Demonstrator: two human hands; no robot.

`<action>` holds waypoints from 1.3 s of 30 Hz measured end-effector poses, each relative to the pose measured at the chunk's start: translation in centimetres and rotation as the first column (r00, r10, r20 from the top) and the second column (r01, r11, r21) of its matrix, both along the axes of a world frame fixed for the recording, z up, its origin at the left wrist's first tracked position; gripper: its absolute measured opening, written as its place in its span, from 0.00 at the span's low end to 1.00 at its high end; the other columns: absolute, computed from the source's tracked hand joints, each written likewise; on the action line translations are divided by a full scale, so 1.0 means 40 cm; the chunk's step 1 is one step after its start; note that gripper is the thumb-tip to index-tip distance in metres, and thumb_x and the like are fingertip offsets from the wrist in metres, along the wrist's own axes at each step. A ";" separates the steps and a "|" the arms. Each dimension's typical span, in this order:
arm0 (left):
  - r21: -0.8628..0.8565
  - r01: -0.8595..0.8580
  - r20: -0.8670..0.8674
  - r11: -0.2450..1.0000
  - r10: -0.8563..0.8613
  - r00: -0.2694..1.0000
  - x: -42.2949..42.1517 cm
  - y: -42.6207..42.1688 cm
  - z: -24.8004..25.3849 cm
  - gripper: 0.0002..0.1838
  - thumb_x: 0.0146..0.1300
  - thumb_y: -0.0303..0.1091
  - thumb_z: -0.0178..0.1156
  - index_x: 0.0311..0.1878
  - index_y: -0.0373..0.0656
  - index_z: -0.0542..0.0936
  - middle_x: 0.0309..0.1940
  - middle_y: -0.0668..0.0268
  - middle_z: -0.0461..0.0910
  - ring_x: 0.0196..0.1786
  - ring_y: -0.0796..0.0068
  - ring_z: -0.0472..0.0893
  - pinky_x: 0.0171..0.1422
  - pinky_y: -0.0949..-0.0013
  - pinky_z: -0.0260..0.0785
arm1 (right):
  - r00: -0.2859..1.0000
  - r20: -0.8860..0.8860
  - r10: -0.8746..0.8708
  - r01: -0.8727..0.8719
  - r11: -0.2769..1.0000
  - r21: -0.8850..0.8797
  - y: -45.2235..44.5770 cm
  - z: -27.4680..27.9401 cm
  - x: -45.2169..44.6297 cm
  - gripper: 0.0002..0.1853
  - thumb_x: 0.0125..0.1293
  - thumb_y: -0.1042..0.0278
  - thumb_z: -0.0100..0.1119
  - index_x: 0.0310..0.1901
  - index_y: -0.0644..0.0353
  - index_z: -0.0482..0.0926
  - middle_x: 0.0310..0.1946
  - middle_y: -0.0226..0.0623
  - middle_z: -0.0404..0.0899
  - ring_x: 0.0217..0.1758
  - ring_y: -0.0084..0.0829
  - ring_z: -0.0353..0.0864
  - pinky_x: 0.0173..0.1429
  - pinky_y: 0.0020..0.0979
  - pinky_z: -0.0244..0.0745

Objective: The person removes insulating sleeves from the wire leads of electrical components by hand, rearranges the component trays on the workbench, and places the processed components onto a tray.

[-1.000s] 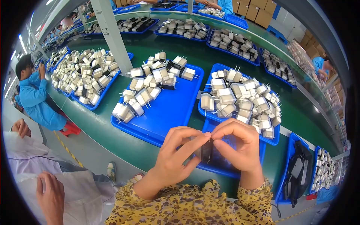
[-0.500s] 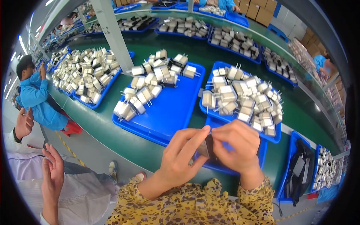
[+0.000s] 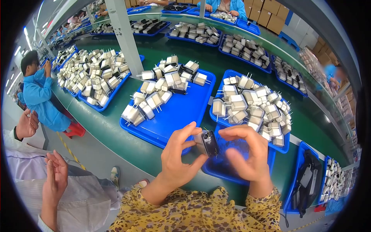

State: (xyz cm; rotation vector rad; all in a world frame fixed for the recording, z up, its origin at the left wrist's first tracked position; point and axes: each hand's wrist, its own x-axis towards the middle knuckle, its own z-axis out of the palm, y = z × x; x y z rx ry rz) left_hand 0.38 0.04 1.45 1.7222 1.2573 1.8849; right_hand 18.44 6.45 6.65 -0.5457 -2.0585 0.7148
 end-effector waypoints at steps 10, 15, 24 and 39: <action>-0.056 -0.065 -0.348 0.996 0.042 0.937 -0.080 0.047 0.021 0.42 0.40 0.34 0.82 0.62 0.38 0.76 0.57 0.53 0.76 0.59 0.51 0.76 0.61 0.57 0.73 | 0.976 0.080 -0.203 0.212 0.968 -0.137 0.020 -0.068 -0.016 0.25 0.57 0.70 0.71 0.54 0.65 0.70 0.42 0.43 0.82 0.40 0.36 0.85 0.43 0.31 0.79; 0.018 -0.662 -0.800 0.749 0.409 0.440 -0.258 0.150 -0.082 0.32 0.53 0.39 0.74 0.60 0.39 0.76 0.61 0.52 0.74 0.64 0.46 0.71 0.70 0.45 0.61 | 0.866 0.162 -0.473 0.480 0.878 0.000 0.168 0.030 0.106 0.22 0.55 0.74 0.68 0.50 0.62 0.72 0.37 0.37 0.81 0.34 0.25 0.79 0.40 0.28 0.77; -0.058 -0.575 -0.746 0.816 0.347 0.568 -0.292 0.155 -0.101 0.29 0.46 0.32 0.76 0.55 0.45 0.79 0.56 0.60 0.78 0.67 0.51 0.70 0.78 0.43 0.51 | 0.685 0.382 -0.620 0.687 0.725 -0.057 0.315 0.007 0.272 0.18 0.58 0.62 0.68 0.44 0.69 0.84 0.35 0.39 0.83 0.36 0.30 0.82 0.41 0.33 0.76; -0.202 -0.616 -0.725 0.761 0.306 0.617 -0.304 0.107 -0.048 0.44 0.32 0.30 0.83 0.60 0.45 0.78 0.64 0.57 0.70 0.68 0.52 0.67 0.68 0.53 0.64 | 0.654 0.756 0.026 0.107 0.986 -0.127 -0.016 -0.116 0.098 0.12 0.58 0.65 0.70 0.40 0.59 0.80 0.35 0.42 0.77 0.39 0.49 0.82 0.40 0.46 0.78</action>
